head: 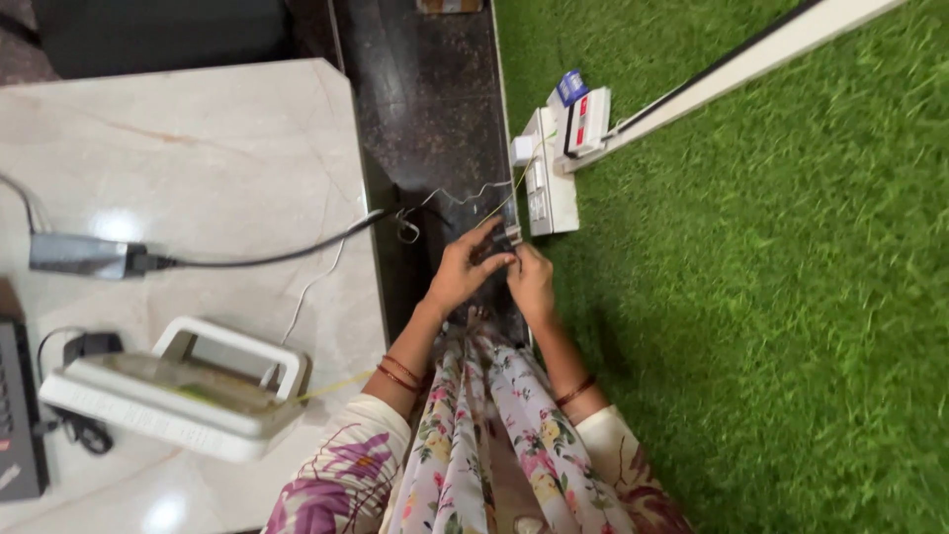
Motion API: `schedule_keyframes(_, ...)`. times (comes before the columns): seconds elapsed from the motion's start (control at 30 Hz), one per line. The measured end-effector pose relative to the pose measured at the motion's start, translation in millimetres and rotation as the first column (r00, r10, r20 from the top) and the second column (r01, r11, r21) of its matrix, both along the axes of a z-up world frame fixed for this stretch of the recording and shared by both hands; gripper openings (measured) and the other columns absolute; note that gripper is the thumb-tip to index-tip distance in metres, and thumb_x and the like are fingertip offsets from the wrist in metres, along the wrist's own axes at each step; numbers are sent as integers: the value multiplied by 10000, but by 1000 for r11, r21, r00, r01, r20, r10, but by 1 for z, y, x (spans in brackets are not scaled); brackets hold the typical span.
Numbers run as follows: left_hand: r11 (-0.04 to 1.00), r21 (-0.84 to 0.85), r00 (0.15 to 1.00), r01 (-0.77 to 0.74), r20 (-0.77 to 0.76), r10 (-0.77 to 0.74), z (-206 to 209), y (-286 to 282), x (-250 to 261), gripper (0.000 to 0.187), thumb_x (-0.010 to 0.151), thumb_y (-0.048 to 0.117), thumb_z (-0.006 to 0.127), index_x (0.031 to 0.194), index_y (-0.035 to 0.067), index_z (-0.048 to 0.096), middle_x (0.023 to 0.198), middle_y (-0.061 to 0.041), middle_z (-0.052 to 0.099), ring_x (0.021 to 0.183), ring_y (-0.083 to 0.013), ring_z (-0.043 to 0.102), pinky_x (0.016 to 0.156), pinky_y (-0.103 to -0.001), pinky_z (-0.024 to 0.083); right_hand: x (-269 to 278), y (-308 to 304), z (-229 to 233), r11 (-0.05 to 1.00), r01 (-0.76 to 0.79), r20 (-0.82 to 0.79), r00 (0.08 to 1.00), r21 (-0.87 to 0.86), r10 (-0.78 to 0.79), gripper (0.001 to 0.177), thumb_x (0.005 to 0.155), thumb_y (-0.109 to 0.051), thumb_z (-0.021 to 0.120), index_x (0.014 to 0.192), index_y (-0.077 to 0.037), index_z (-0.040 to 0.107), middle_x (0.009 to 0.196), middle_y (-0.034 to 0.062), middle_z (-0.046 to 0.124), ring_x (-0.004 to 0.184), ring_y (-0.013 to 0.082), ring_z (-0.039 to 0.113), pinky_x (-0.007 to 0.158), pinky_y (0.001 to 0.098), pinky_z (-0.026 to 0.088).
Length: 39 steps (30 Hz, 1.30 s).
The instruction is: The person connects a white power adapter to a white electronic device on a table, then plugs the adapter into a wall socket. They also connect a laptop charger to the laptop and place the device on the table.
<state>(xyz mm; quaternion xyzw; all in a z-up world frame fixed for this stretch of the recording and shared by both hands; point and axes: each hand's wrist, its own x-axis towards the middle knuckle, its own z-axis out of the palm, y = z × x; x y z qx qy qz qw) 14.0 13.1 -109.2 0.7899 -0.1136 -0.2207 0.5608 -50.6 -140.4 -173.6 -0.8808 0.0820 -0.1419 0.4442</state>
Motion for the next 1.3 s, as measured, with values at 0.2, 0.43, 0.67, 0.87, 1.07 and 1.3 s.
schedule_keyframes(0.2,989,-113,996,90,21,-89,-52,-30,17,616,875,181,803,1418,7,569,1145,-163,705,897,-172,701,822,-313,574,5,-20,-59,994,107,-76,992,22,-105,119,856,32,621,972,23,645,882,263,645,810,472,636,668,499,506)
schedule_keyframes(0.43,999,-41,999,19,-27,-20,-118,-54,32,593,811,145,824,1343,-6,610,1111,-181,740,936,-194,741,855,-318,584,21,-27,-110,985,148,-166,977,84,-132,203,831,38,591,1027,21,643,919,281,675,881,479,654,736,502,533)
schedule_keyframes(0.67,996,82,1000,17,-11,-16,-188,-81,49,586,762,36,794,1320,-3,620,939,-203,718,810,-260,690,795,-371,566,31,-25,-185,946,228,-271,949,232,-163,266,883,44,569,1124,16,679,977,234,726,935,403,685,783,441,545)
schedule_keyframes(0.87,994,104,997,-38,-65,45,-230,-108,58,552,766,-11,757,1302,27,635,938,-208,727,827,-277,704,818,-373,561,32,-36,-221,364,419,-440,897,832,-26,305,995,46,479,1240,-21,648,1152,51,693,994,147,639,816,288,507)
schedule_keyframes(1.07,981,169,973,-96,-192,128,-256,-125,66,560,798,-9,751,1335,39,604,979,-226,728,887,-309,742,815,-384,572,31,-46,-235,172,459,-468,884,872,11,296,999,-4,445,1233,-22,626,1128,83,699,1016,195,690,923,342,565)
schedule_keyframes(1.3,991,101,995,-91,-26,94,-283,-131,72,582,757,-47,767,1314,23,616,1005,-251,726,893,-325,725,798,-397,566,35,-50,-258,190,453,-462,887,871,1,270,1011,-12,448,1223,9,612,1140,113,695,1045,220,686,955,357,553)
